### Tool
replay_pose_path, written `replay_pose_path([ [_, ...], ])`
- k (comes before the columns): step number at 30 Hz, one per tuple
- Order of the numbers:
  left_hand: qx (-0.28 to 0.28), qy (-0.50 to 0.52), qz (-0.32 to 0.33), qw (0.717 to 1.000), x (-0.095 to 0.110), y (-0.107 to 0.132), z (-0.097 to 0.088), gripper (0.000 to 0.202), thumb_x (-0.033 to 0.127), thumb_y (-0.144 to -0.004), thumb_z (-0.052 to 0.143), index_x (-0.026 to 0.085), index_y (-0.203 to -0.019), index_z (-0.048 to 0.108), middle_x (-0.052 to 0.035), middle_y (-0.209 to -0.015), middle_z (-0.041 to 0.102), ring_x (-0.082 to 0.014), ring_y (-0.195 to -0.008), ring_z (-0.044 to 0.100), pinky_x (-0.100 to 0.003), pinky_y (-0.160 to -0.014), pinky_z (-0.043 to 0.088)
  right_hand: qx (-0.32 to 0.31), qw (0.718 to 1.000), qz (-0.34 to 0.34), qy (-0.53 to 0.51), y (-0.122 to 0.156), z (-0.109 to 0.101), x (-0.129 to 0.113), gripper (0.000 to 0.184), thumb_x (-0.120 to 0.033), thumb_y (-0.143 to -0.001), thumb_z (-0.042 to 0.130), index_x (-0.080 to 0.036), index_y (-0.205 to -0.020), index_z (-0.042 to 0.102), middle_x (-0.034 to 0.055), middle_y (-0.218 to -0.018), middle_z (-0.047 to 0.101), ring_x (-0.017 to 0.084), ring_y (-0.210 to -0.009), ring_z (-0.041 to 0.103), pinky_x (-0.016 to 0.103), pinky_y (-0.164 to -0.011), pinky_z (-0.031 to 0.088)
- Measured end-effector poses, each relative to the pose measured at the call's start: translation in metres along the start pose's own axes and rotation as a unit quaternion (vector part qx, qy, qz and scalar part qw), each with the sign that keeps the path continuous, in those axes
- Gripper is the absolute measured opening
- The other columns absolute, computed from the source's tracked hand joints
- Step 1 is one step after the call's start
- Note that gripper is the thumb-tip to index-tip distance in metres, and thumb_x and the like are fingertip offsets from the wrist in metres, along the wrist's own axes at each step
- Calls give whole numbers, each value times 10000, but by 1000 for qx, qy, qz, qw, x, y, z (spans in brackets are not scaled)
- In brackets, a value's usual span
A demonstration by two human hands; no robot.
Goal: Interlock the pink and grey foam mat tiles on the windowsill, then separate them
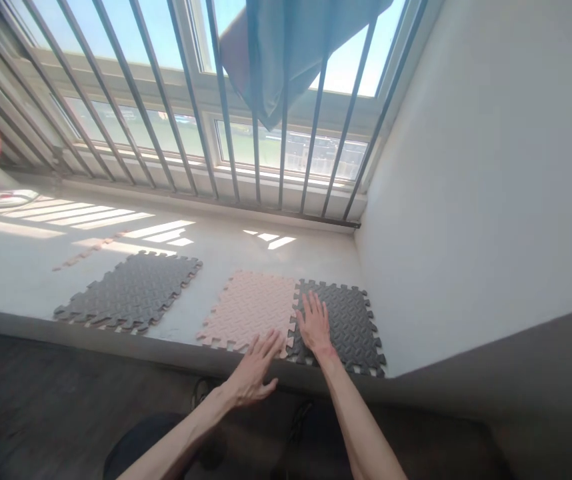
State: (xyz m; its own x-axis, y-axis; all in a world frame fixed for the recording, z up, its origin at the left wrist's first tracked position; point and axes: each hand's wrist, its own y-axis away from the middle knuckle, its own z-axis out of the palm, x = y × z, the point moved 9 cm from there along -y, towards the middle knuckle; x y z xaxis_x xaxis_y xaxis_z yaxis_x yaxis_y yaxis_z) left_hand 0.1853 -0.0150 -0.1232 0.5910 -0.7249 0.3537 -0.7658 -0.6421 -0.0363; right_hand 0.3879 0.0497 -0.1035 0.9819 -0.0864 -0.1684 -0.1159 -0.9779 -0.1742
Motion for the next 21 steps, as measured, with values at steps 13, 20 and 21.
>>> replay_pose_path([
  [13,172,30,-227,958,-182,57,-38,918,666,-907,660,144,-1627,433,-249,-1759,289,-409,-1656,251,-570,-1326,280,35,999,11,22,89,-25,80,702,-570,-1122,260,-193,-1707,352,96,-1791,323,255,-1675,251,515,-1360,216],
  [20,132,23,-240,961,-170,53,-38,987,687,-912,672,128,-1667,370,-286,-1780,199,-448,-1673,162,-622,-1318,238,66,995,-67,19,93,-1,71,676,-575,-1113,302,-257,-1707,359,65,-1775,367,249,-1659,302,528,-1346,269],
  [21,117,26,-244,962,-171,54,-38,1001,715,-917,650,122,-1671,364,-292,-1782,189,-447,-1676,151,-617,-1319,237,71,995,-69,19,93,2,72,695,-592,-1107,305,-251,-1710,352,72,-1776,363,258,-1659,302,538,-1345,271],
])
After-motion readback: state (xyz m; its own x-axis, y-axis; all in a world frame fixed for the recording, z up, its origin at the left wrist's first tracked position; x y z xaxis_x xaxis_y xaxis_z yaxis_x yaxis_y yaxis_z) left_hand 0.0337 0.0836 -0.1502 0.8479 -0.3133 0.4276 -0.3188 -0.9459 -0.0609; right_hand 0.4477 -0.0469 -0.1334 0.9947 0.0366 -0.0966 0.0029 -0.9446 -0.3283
